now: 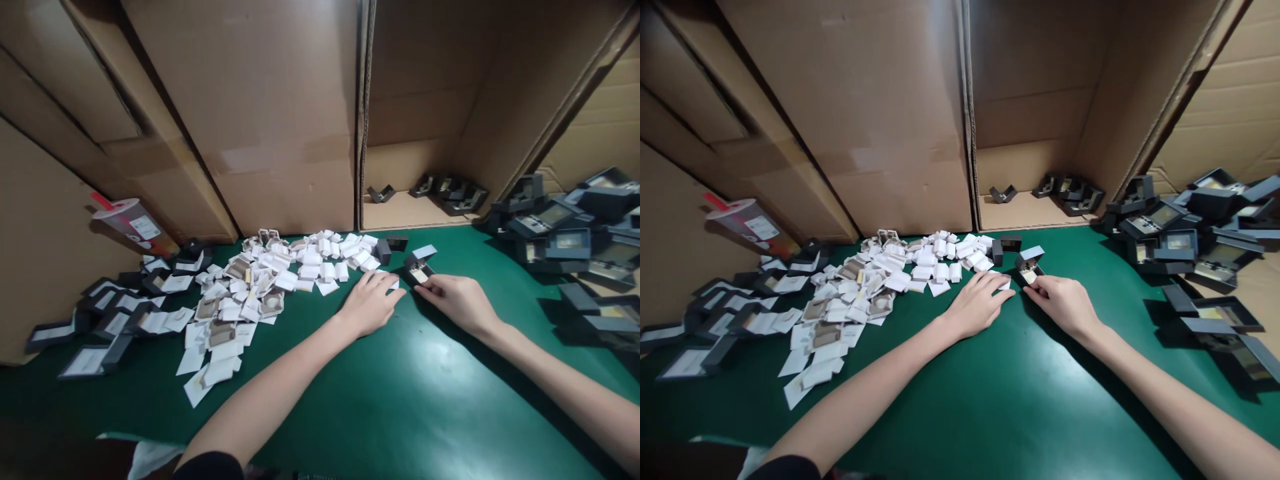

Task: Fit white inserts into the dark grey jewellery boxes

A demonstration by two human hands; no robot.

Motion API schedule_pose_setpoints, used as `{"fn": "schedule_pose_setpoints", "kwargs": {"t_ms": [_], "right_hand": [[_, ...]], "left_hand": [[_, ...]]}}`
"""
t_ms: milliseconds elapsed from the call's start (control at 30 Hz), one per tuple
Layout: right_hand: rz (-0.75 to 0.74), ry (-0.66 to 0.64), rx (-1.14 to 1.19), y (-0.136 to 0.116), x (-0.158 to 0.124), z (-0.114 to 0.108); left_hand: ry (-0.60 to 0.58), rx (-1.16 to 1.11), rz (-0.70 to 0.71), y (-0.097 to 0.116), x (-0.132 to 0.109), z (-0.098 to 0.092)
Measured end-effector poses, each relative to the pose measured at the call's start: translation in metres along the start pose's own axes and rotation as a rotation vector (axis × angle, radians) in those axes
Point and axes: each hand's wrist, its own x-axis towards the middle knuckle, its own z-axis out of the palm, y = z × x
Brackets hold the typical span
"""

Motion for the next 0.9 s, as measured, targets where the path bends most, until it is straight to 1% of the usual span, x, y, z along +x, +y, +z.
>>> {"fn": "schedule_pose_setpoints", "kwargs": {"t_ms": [67, 167, 300, 400, 467, 567, 667, 767, 900], "right_hand": [[-0.011, 0.023, -0.022, 0.002, -0.001, -0.002], [-0.043, 0.035, -0.101, 0.0, -0.001, -0.005], [-0.122, 0.013, -0.181, -0.014, -0.005, -0.007], [-0.164, 0.0, -0.158, -0.026, -0.009, -0.008], [-0.173, 0.025, -0.136, -0.03, -0.01, -0.008], [-0.161, 0.074, -0.097, -0.03, -0.01, -0.007], [-0.151, 0.073, -0.048, -0.027, -0.009, -0.004], [-0.161, 0.056, -0.021, -0.026, -0.008, -0.002], [-0.202, 0.063, -0.014, -0.027, -0.008, -0.003]], "left_hand": [[0.025, -0.05, -0.036, 0.0, -0.002, 0.005], [0.067, -0.112, -0.096, -0.001, -0.004, 0.003], [0.115, -0.179, -0.194, -0.002, -0.003, 0.0], [0.122, -0.276, -0.276, -0.005, -0.002, 0.001], [0.114, -0.329, -0.316, -0.007, -0.003, 0.003], [0.105, -0.366, -0.333, -0.009, -0.003, 0.005], [0.123, -0.392, -0.325, -0.01, -0.002, 0.005], [0.169, -0.426, -0.34, -0.011, -0.002, 0.004], [0.266, -0.422, -0.356, -0.011, -0.001, 0.002]]}}
